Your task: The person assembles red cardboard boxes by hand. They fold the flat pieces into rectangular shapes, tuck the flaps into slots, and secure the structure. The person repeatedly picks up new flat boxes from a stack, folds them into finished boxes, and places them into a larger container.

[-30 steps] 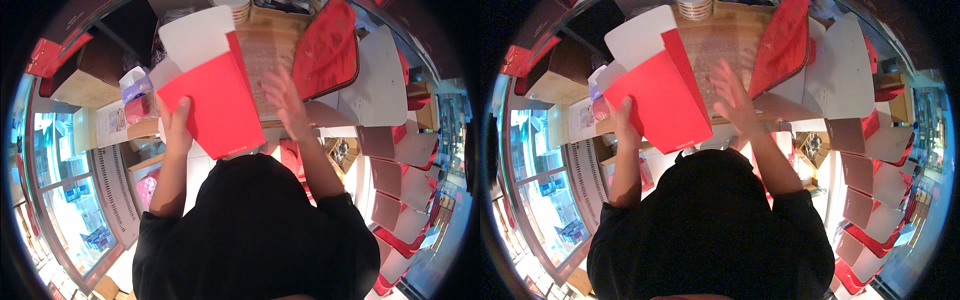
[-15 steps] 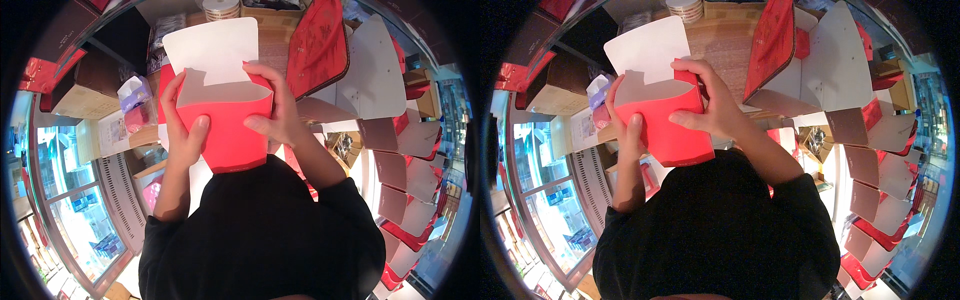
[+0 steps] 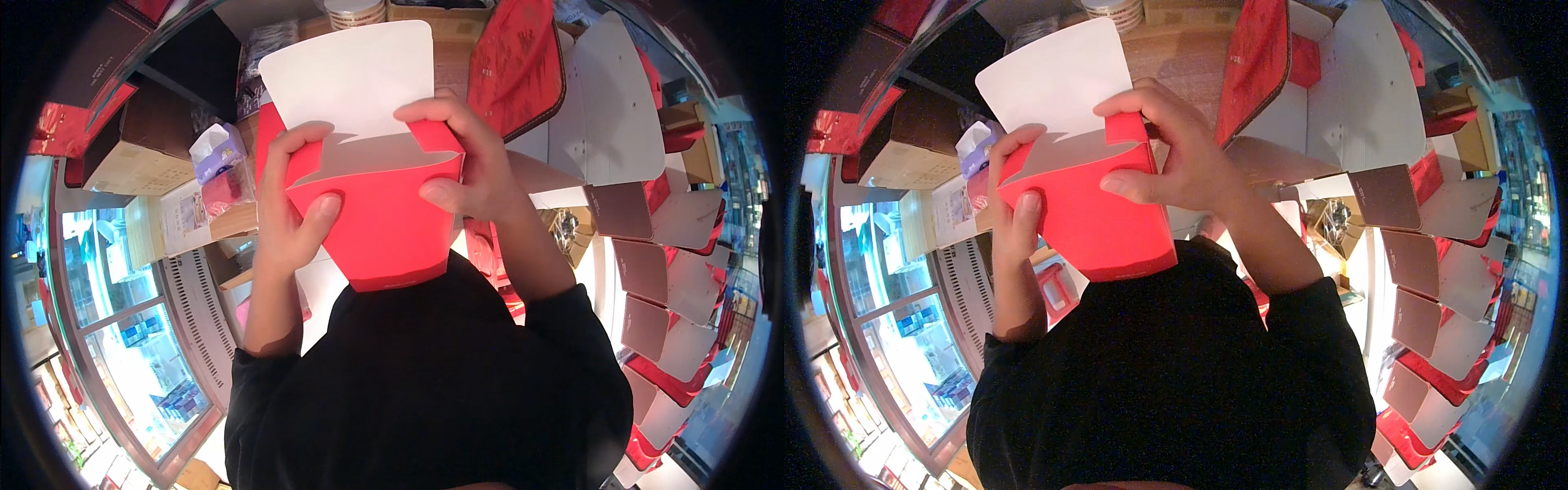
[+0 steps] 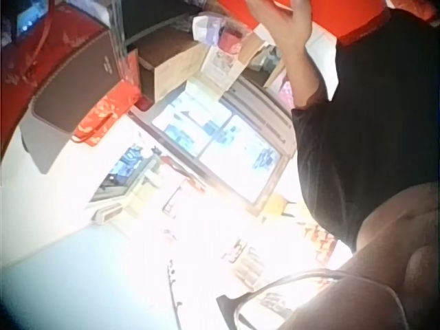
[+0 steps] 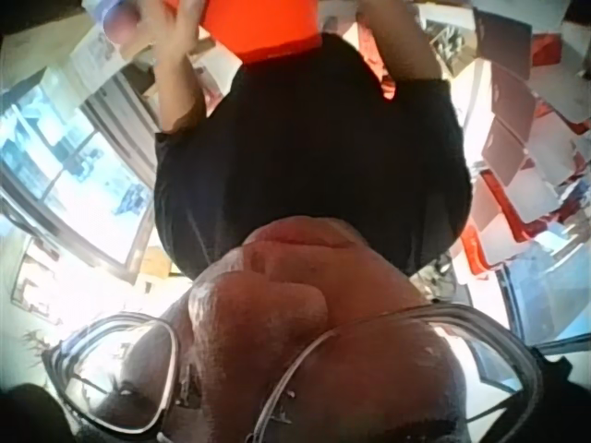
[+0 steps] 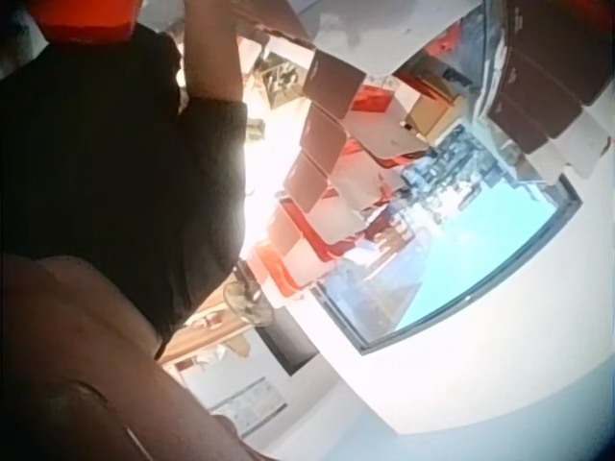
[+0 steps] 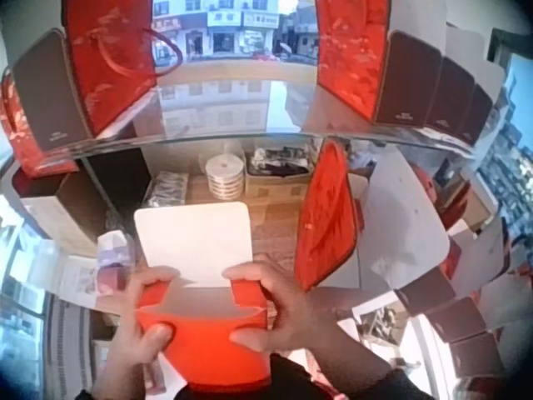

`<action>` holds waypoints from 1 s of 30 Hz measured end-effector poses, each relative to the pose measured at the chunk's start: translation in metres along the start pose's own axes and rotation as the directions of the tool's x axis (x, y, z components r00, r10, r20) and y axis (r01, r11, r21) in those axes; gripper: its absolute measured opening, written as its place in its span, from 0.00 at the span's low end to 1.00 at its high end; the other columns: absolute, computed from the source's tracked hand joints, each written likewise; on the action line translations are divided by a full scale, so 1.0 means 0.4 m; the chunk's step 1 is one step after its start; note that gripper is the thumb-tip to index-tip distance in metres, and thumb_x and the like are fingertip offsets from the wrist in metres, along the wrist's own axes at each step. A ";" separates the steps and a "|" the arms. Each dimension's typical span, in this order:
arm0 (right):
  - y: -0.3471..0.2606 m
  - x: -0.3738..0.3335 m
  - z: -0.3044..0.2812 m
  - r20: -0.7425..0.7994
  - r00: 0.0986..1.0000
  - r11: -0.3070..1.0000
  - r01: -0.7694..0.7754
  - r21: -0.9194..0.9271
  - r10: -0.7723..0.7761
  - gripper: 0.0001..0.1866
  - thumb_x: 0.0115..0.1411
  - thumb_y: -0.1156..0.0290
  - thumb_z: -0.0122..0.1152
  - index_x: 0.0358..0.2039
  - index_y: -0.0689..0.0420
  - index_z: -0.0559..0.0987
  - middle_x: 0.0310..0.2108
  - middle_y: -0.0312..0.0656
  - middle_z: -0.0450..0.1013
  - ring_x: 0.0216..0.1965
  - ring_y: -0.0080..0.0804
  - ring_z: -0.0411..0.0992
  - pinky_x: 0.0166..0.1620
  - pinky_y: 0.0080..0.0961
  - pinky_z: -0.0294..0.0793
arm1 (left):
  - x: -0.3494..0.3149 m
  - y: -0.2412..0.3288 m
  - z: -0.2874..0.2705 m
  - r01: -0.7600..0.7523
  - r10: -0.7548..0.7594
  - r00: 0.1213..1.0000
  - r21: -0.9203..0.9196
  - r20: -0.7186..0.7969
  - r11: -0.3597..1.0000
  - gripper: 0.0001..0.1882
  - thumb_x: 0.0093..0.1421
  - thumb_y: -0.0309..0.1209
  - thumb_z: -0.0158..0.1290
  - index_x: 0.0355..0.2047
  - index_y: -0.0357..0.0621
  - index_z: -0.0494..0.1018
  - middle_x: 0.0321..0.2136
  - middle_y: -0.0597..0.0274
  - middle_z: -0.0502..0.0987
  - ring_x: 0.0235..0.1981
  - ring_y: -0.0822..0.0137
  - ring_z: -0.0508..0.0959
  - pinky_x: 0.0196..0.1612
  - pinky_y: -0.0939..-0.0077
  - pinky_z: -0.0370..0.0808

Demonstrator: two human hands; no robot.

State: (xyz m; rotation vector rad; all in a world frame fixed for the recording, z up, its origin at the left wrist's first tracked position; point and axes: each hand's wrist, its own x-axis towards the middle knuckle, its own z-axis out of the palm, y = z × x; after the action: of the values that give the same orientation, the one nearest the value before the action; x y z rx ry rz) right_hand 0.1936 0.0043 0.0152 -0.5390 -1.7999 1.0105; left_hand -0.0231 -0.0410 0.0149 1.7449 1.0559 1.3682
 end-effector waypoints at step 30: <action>0.011 -0.013 0.014 -0.011 1.000 0.987 0.004 -0.158 -0.006 0.12 0.51 0.68 0.59 0.34 0.58 0.69 0.34 0.43 0.62 0.37 0.35 0.64 0.41 0.27 0.64 | 0.001 -0.028 0.007 -0.060 0.061 0.998 0.101 -0.011 0.993 0.17 0.57 0.38 0.46 0.40 0.38 0.64 0.34 0.56 0.63 0.35 0.64 0.65 0.40 0.73 0.63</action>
State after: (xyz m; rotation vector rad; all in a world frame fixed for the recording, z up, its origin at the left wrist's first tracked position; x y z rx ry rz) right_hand 0.1904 0.0007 0.0078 -0.6361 -1.8807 0.8638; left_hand -0.0224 -0.0357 0.0046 1.8563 1.1046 1.3875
